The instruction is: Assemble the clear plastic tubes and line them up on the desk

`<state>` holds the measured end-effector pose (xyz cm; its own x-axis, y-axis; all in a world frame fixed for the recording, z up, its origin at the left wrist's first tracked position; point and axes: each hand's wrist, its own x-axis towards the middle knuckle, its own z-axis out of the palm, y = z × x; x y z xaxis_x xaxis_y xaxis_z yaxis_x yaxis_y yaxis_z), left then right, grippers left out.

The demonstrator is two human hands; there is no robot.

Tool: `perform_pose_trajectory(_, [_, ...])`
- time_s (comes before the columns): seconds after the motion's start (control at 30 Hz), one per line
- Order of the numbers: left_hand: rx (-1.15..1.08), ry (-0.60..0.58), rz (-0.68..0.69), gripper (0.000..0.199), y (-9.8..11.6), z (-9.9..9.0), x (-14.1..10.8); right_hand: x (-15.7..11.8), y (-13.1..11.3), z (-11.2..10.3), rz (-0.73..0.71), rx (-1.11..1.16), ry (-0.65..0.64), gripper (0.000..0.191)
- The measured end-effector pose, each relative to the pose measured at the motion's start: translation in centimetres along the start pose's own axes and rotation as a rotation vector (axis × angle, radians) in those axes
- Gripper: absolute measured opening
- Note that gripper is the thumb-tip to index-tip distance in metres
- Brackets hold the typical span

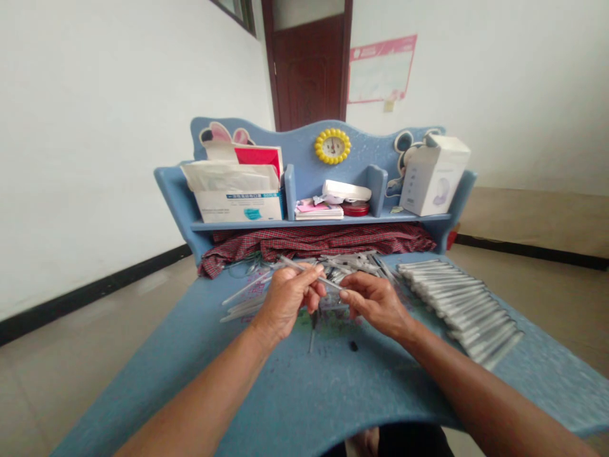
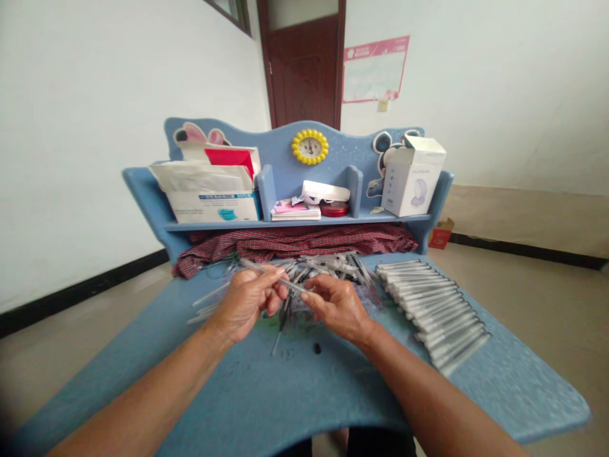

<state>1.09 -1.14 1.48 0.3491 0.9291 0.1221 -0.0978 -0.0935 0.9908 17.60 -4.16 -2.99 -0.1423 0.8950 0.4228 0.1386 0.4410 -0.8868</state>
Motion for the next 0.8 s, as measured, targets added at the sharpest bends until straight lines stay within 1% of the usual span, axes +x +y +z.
perform_pose_trajectory(0.1, [0.074, 0.011, -0.054, 0.029, 0.2, -0.4, 0.2, 0.1, -0.2, -0.3, -0.13, -0.195, 0.019, 0.022])
perform_pose_trajectory(0.2, [0.046, -0.027, -0.186, 0.032, 0.3, -0.5, 0.5, 0.1, -0.8, -0.3, -0.317, -0.468, 0.058, 0.026])
perform_pose_trajectory(0.27, [0.016, -0.058, -0.273, 0.033, 0.2, -0.4, 0.6, 0.0, -1.2, -0.1, -0.452, -0.707, 0.014, 0.028])
perform_pose_trajectory(0.33, [0.0, -0.078, -0.338, 0.035, 0.2, -0.1, 0.5, -0.2, -1.3, 0.3, -0.54, -0.898, -0.073, 0.029])
perform_pose_trajectory(0.4, [-0.009, -0.101, -0.376, 0.036, 0.2, 0.2, 0.4, -0.4, -1.5, 0.7, -0.595, -1.004, -0.127, 0.029])
perform_pose_trajectory(0.47, [-0.004, -0.105, -0.38, 0.036, 0.3, 0.4, 0.2, -0.5, -1.9, 0.7, -0.639, -1.057, -0.127, 0.029])
perform_pose_trajectory(0.53, [0.034, -0.127, -0.344, 0.039, 0.4, 0.5, 0.0, -0.5, -3.0, 0.2, -0.638, -1.09, -0.107, 0.029])
perform_pose_trajectory(0.57, [0.066, -0.167, -0.31, 0.041, 0.5, 0.4, 0.0, -0.6, -3.9, -0.2, -0.619, -1.105, -0.092, 0.029])
perform_pose_trajectory(0.63, [0.165, -0.297, -0.228, 0.044, 0.5, 0.4, -0.2, -0.7, -6.2, -1.3, -0.555, -1.144, -0.072, 0.025])
perform_pose_trajectory(0.7, [0.33, -0.442, -0.151, 0.041, 0.4, 0.6, -0.4, -1.3, -8.7, -2.8, -0.462, -1.227, -0.044, 0.021])
perform_pose_trajectory(0.73, [0.43, -0.498, -0.122, 0.036, 0.3, 0.8, -0.5, -1.8, -9.8, -3.6, -0.395, -1.284, -0.045, 0.018])
perform_pose_trajectory(0.77, [0.536, -0.542, -0.093, 0.031, 0.1, 1.0, -0.7, -2.5, -10.7, -4.5, -0.313, -1.342, -0.072, 0.016])
perform_pose_trajectory(0.8, [0.637, -0.577, -0.06, 0.027, -0.1, 1.2, -0.8, -3.2, -11.3, -5.4, -0.247, -1.395, -0.085, 0.015])
